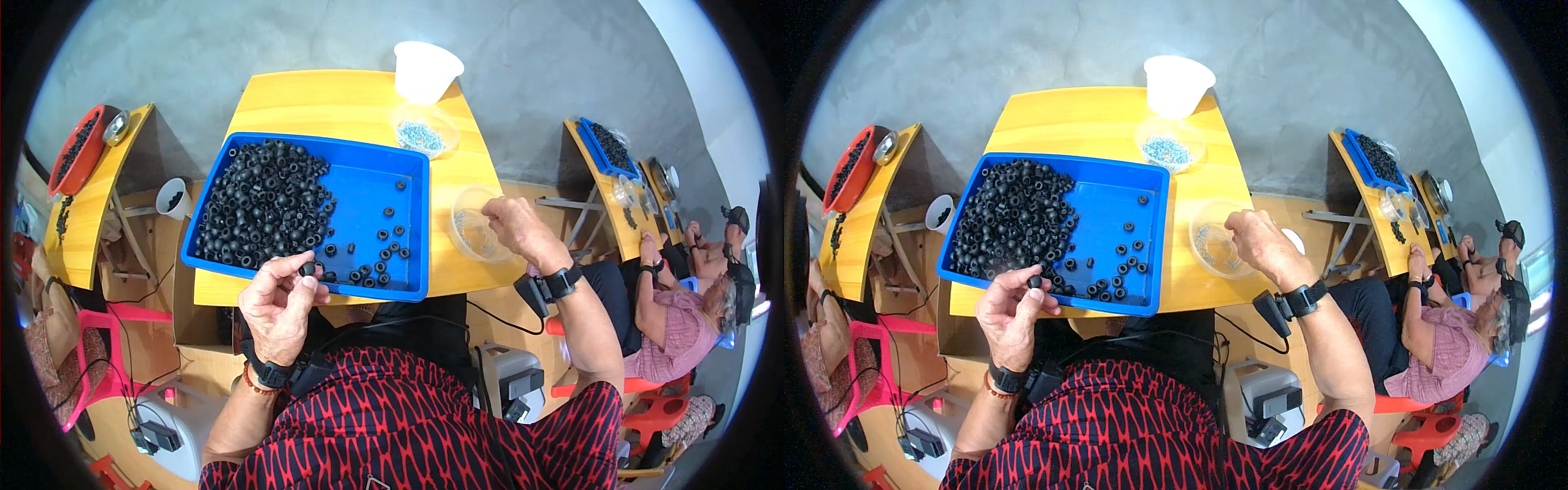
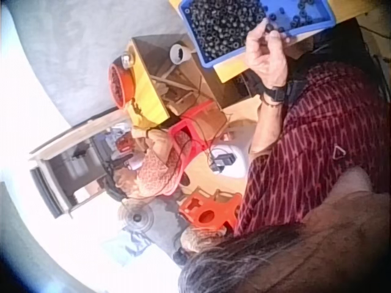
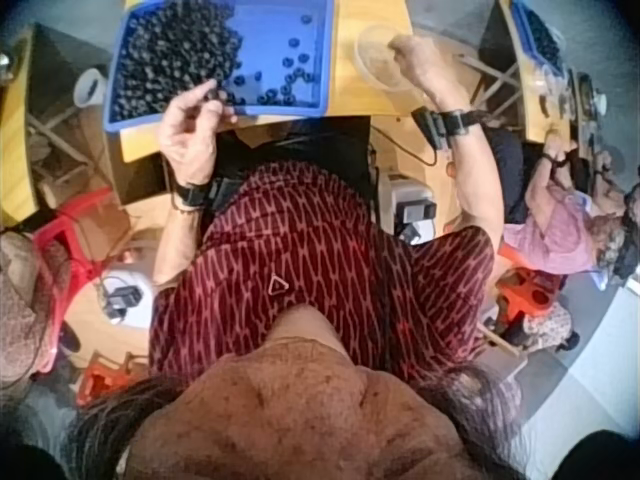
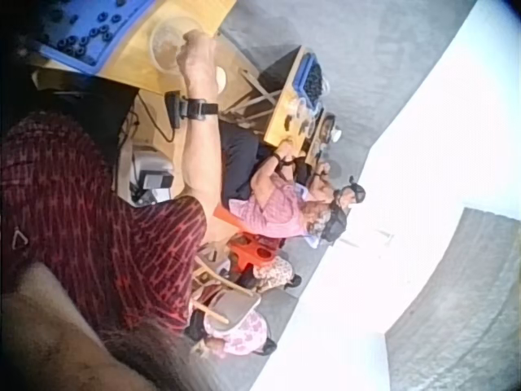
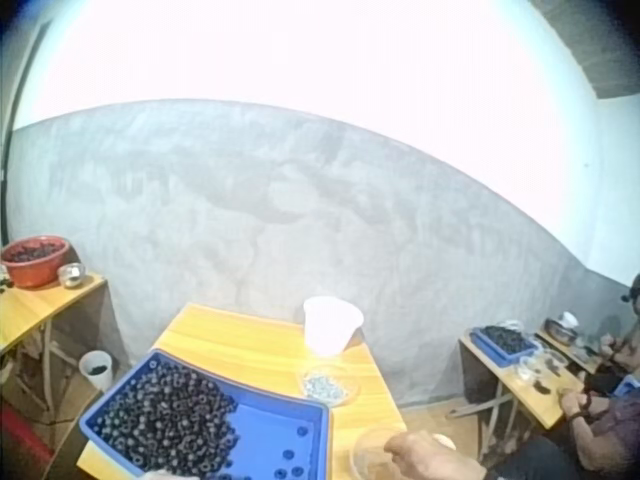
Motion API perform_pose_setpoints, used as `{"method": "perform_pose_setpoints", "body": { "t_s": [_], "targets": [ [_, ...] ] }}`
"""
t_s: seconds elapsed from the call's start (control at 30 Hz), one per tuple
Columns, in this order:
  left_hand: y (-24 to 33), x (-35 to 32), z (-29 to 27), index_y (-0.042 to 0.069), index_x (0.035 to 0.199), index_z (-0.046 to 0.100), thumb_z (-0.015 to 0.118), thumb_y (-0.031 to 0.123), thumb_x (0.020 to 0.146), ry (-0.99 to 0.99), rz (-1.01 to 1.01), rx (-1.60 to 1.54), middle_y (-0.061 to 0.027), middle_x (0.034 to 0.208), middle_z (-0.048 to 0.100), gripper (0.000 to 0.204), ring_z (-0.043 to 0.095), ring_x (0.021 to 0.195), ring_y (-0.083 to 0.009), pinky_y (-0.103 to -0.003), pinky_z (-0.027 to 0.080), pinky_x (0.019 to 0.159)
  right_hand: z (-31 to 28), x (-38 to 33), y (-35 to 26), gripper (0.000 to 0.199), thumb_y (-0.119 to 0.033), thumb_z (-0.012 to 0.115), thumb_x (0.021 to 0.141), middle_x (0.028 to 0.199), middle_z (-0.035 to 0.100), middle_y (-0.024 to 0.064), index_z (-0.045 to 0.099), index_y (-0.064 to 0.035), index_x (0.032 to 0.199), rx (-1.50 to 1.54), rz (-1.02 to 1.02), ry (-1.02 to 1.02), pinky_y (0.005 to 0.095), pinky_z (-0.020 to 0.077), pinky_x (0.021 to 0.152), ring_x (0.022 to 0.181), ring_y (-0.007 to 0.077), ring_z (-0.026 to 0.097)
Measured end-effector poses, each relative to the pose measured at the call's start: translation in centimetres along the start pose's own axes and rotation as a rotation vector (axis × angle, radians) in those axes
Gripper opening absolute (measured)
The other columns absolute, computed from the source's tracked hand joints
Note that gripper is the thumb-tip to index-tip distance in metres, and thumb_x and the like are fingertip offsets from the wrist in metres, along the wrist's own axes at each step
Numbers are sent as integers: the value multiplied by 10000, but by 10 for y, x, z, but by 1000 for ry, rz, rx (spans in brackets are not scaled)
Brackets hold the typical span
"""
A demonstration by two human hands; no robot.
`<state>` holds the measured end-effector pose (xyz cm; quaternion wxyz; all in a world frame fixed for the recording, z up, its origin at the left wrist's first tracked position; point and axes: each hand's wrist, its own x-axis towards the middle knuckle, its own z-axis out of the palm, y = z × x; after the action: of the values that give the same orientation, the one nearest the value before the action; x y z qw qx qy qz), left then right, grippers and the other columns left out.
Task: The person is assembling small black plastic components by inserting small metal bearings into them.
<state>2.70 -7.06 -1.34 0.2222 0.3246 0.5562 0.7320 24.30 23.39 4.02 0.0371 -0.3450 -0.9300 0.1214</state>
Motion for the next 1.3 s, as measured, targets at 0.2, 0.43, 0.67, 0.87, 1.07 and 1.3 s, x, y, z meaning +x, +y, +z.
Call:
{"method": "perform_pose_setpoints", "body": {
  "t_s": [0.2, 0.43, 0.67, 0.87, 1.07, 1.3],
  "targets": [
    [2, -1, 4, -25, 1194, 614, 582, 28, 959, -61, -28, 7, -133, 990, 670, 243, 687, 762, -160, -295, 604, 690, 10, 7, -5, 190, -22, 600, 862, 1059, 665, 248, 691, 29, 1021, -79, 25, -138, 438, 522, 862, 1009, 404, 643],
    [-3, 0, 6, -45, 1201, 585, 531, 32, 992, -101, 16, -93, -122, 1050, 624, 229, 678, 827, -159, -309, 601, 750, 17, 12, -2, 143, -31, 601, 836, 1022, 656, 263, 653, 39, 949, -109, 18, -92, 459, 508, 820, 979, 434, 628],
    [-5, 1, 7, -45, 1157, 616, 609, -35, 936, -66, 70, -60, -115, 1053, 652, 222, 685, 838, -149, -292, 600, 779, 24, 12, 11, 81, 3, 584, 800, 945, 639, 279, 607, 46, 864, -129, -82, -49, 448, 492, 814, 972, 444, 600],
    [1, 0, 3, -42, 1137, 637, 620, -64, 904, -44, 26, -68, -93, 987, 647, 235, 674, 817, -127, -277, 594, 782, 19, 3, 1, 49, 28, 564, 826, 940, 646, 264, 584, 30, 870, -103, -97, -4, 481, 497, 791, 922, 462, 612],
    [-3, 0, 2, -42, 1126, 638, 587, -72, 907, -83, 10, -31, -107, 1006, 661, 227, 689, 837, -143, -281, 589, 781, -3, -12, -26, 43, 0, 573, 887, 801, 632, 202, 570, 0, 930, 183, -20, 133, 409, 500, 709, 783, 365, 633],
    [3, 1, 8, -36, 1132, 642, 616, -6, 944, -172, -215, -317, -86, 982, 694, 192, 699, 823, -126, -267, 590, 760, 14, -29, -109, 125, 15, 627, 898, 866, 650, 80, 617, -6, 1021, 641, -401, 49, 298, 503, 659, 709, 168, 616]
  ]
}}
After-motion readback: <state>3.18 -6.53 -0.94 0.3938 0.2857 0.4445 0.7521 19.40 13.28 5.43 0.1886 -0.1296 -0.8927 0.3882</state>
